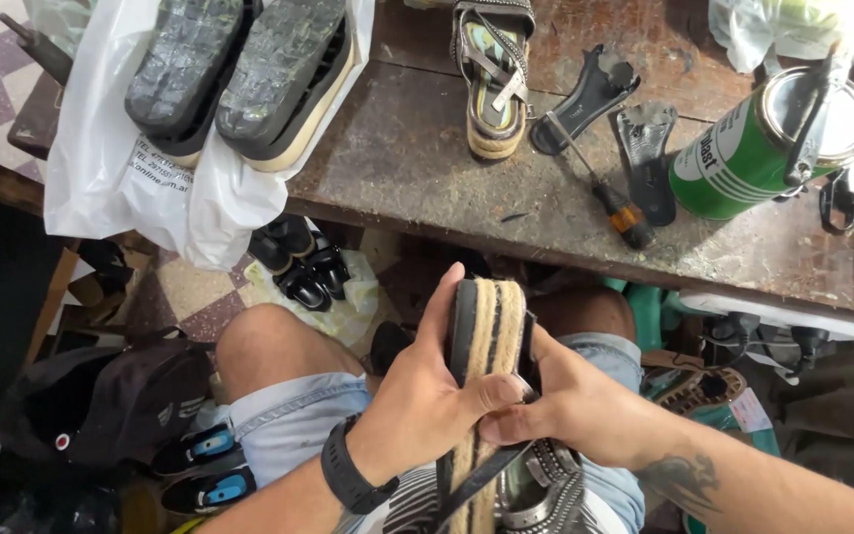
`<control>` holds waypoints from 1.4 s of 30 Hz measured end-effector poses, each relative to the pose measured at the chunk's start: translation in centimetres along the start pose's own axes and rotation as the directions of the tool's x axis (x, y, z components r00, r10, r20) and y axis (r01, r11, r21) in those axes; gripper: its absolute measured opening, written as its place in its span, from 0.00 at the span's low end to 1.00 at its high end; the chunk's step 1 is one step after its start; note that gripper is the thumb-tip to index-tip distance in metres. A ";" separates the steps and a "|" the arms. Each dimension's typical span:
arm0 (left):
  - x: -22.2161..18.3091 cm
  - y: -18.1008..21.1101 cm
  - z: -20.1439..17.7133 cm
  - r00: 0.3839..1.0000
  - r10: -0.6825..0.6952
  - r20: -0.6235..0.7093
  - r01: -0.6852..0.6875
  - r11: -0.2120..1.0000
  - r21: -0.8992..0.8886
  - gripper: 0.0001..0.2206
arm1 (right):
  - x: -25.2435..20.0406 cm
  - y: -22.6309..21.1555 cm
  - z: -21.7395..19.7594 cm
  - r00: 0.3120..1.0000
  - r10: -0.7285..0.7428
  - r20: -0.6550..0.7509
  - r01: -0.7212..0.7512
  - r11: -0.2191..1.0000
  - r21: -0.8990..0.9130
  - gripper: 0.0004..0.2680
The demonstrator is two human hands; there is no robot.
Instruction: Disassembling a sandal by prying the sole away from the upper using a tool at a repair bench.
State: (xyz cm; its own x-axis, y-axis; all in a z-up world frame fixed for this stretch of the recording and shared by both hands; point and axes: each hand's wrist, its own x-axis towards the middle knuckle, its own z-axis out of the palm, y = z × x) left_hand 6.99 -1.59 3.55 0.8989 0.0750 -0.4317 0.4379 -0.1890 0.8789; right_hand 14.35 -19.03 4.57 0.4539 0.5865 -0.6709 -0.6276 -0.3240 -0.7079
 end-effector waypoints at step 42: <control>0.1 -0.1 -0.3 0.896 0.183 0.405 -0.241 0.966 0.096 0.74 | -1.1 3.5 -2.1 0.998 -0.033 -0.047 0.047 0.944 0.328 0.25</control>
State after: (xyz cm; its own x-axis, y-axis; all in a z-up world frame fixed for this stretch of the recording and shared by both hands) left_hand 7.03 -1.31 3.50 0.8792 -0.3638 -0.3077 0.2046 -0.2950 0.9333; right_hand 13.02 -22.39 2.33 0.5036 0.5618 -0.6563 -0.7782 -0.0349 -0.6270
